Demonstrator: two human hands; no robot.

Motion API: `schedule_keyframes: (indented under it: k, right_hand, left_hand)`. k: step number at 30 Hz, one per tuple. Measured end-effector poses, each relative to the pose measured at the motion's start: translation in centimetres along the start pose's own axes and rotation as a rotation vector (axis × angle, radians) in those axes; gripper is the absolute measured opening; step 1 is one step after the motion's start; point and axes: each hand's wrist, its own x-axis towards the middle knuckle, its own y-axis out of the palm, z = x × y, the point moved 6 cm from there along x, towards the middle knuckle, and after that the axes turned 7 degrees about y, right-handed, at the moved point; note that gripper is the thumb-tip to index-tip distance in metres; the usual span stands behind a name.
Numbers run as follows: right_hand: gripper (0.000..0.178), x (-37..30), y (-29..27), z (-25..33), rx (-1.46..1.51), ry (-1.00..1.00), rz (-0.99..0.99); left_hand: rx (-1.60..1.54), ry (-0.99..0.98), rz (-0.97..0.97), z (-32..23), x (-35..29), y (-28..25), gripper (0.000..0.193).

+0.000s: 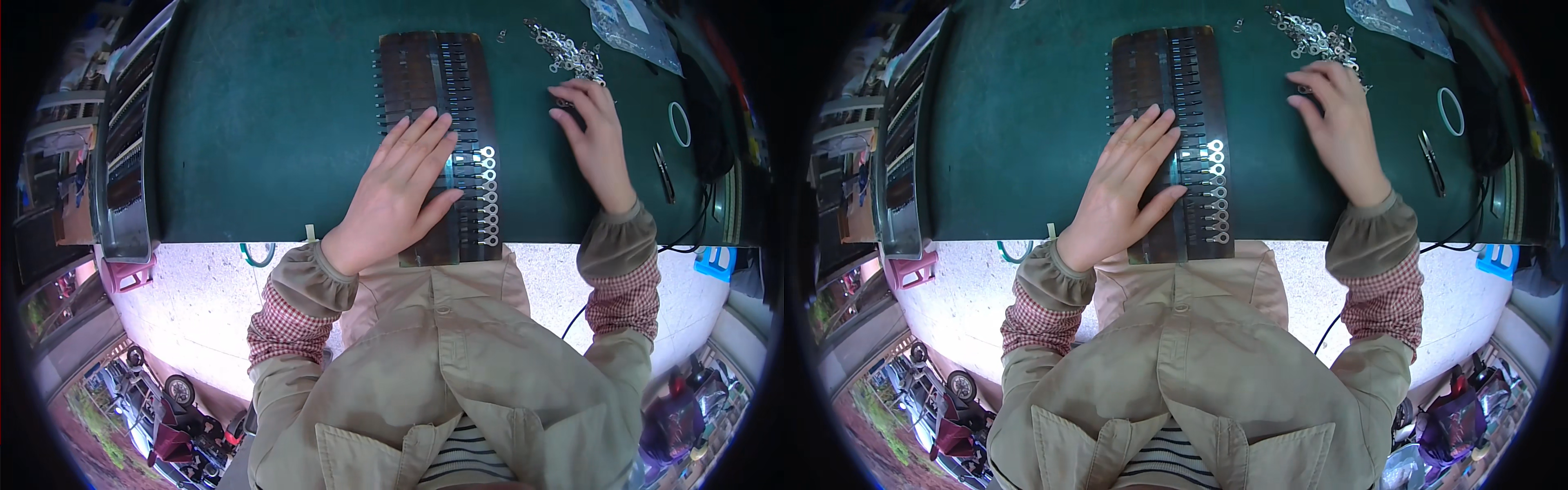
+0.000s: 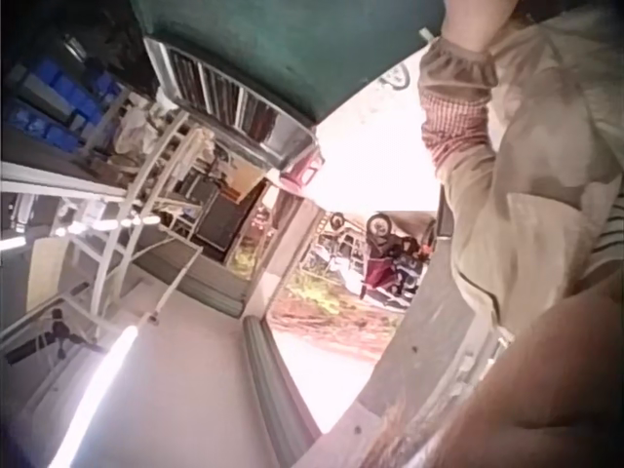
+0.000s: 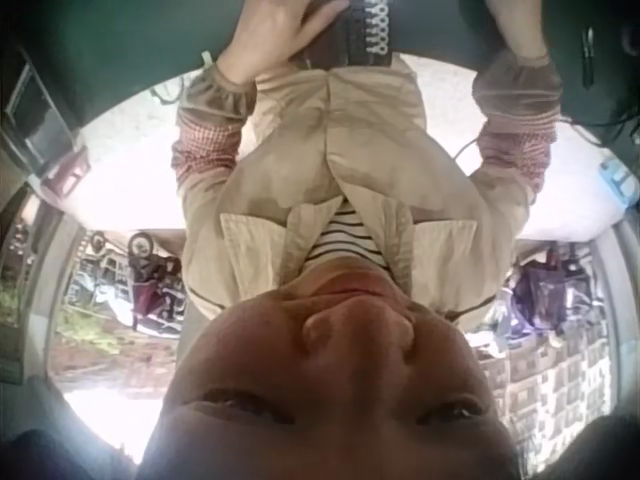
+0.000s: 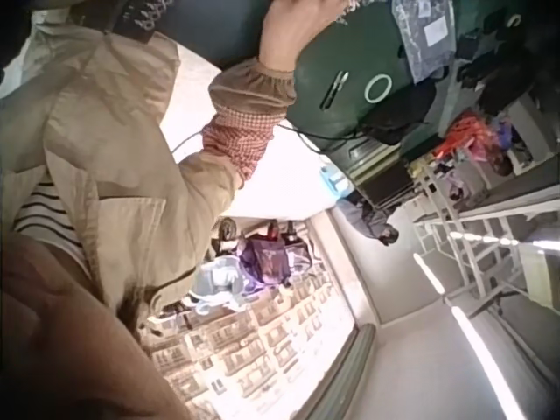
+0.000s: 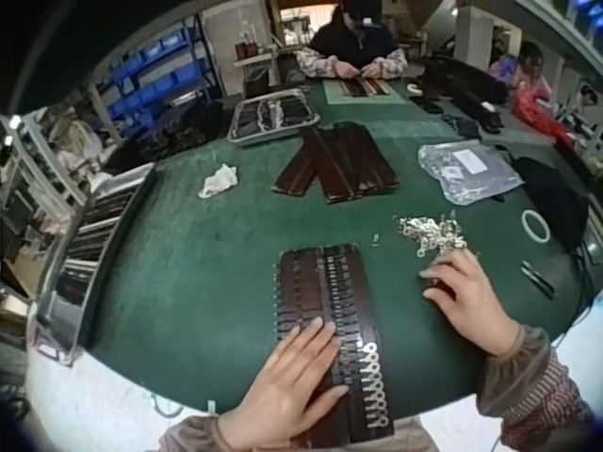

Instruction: The recorder is assembling small metal components onto a strip, measuring the strip with a tape measure, and packing parts into a plastic bag.

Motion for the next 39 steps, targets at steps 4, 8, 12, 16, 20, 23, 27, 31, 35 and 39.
schedule_keyframes:
  k: [4,8,12,16,20,23,27,31,35,39]
  right_hand:
    - [0.011,0.9,1.7,-4.4,0.154,0.303,0.268]
    - [0.012,0.7,2.4,-1.6,0.245,0.121,0.267]
    - [0.015,0.8,0.6,-0.7,0.195,0.164,0.107]
    - [0.016,0.0,0.1,-3.0,0.129,0.315,0.167]
    - [0.017,-1.0,0.4,-2.4,0.140,0.295,0.154]
    - [0.016,-0.6,0.7,-1.2,0.167,0.201,0.242]
    - [0.012,-0.1,1.9,0.5,0.219,0.080,0.286]
    - [0.011,0.6,2.0,2.1,0.159,-0.118,0.234]
    - [0.015,0.7,1.9,3.1,0.076,-0.257,0.242]
    - [0.015,0.2,2.5,3.6,0.257,-0.175,0.310]
  left_hand:
    - [-0.007,0.007,-0.013,0.0,0.0,0.0,0.058]
    - [0.003,0.005,0.004,-0.6,-0.3,-0.2,0.058]
    - [0.004,0.013,0.024,-0.9,-0.6,-0.4,0.054]
    - [0.011,0.027,0.022,-0.8,-0.5,-0.4,0.050]
    - [0.007,0.022,0.011,-0.9,-0.5,-0.2,0.048]
    - [0.001,0.008,-0.004,-0.8,-0.6,0.0,0.047]
    - [-0.018,0.014,-0.024,-0.8,-0.5,-0.1,0.046]
    - [-0.027,0.022,-0.034,-0.5,-0.5,-0.2,0.043]
    - [-0.039,0.041,-0.048,-0.3,-0.4,-0.4,0.041]
    - [-0.056,0.016,-0.069,-0.3,-0.3,-0.5,0.041]
